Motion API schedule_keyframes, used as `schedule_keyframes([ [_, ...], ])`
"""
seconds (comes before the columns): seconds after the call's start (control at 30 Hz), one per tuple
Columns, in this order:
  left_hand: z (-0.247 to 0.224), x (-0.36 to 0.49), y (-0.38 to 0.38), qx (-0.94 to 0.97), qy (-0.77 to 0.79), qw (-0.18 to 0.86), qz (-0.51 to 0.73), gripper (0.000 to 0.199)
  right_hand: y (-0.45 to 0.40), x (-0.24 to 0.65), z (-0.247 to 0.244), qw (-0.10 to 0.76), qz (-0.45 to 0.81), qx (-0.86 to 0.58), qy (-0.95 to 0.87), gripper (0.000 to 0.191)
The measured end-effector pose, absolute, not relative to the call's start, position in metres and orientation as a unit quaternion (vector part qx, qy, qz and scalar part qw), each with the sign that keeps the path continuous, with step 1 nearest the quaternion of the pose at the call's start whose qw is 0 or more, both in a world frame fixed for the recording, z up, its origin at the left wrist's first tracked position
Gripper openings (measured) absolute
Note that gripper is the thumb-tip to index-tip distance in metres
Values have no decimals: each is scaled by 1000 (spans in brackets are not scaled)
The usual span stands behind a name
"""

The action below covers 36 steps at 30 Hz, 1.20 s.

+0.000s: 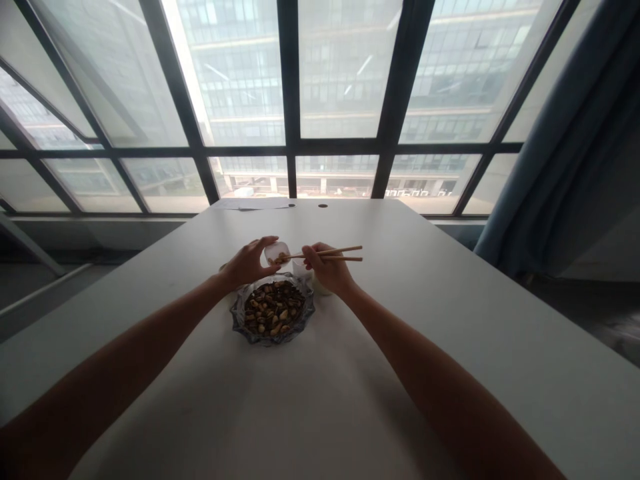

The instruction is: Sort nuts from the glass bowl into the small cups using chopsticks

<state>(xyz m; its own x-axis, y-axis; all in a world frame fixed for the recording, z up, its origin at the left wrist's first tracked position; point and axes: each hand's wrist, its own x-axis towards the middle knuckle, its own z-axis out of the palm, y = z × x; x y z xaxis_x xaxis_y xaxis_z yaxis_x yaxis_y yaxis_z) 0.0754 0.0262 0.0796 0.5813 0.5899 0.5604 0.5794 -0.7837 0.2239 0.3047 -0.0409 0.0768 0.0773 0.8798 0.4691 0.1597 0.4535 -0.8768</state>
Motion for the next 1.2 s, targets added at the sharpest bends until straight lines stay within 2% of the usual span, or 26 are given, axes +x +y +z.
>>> schedule_keyframes([
  [0.17, 79, 74, 33, 879, 393, 41, 268, 71, -52, 312, 95, 609, 268, -445, -599, 63],
  [0.43, 74, 70, 50, 868, 452, 79, 191, 72, -60, 309, 88, 481, 270, -447, -705, 58],
  [0.6, 73, 42, 39, 865, 423, 48, 265, 64, -66, 305, 88, 385, 268, -409, -783, 46],
  [0.73, 58, 6, 25, 821, 453, 33, 347, 58, -73, 309, 103, 333, 296, -399, -802, 45],
  [0.83, 38, -14, 19, 786, 471, 61, 395, 62, -76, 312, 113, 335, 321, -409, -786, 50],
  [1.0, 13, -22, 16, 740, 486, 162, 435, 73, -81, 307, 119, 410, 317, -430, -739, 61],
  [1.2, 12, -18, 16, 740, 486, 195, 421, 77, -89, 291, 112, 339, 337, -391, -787, 57],
])
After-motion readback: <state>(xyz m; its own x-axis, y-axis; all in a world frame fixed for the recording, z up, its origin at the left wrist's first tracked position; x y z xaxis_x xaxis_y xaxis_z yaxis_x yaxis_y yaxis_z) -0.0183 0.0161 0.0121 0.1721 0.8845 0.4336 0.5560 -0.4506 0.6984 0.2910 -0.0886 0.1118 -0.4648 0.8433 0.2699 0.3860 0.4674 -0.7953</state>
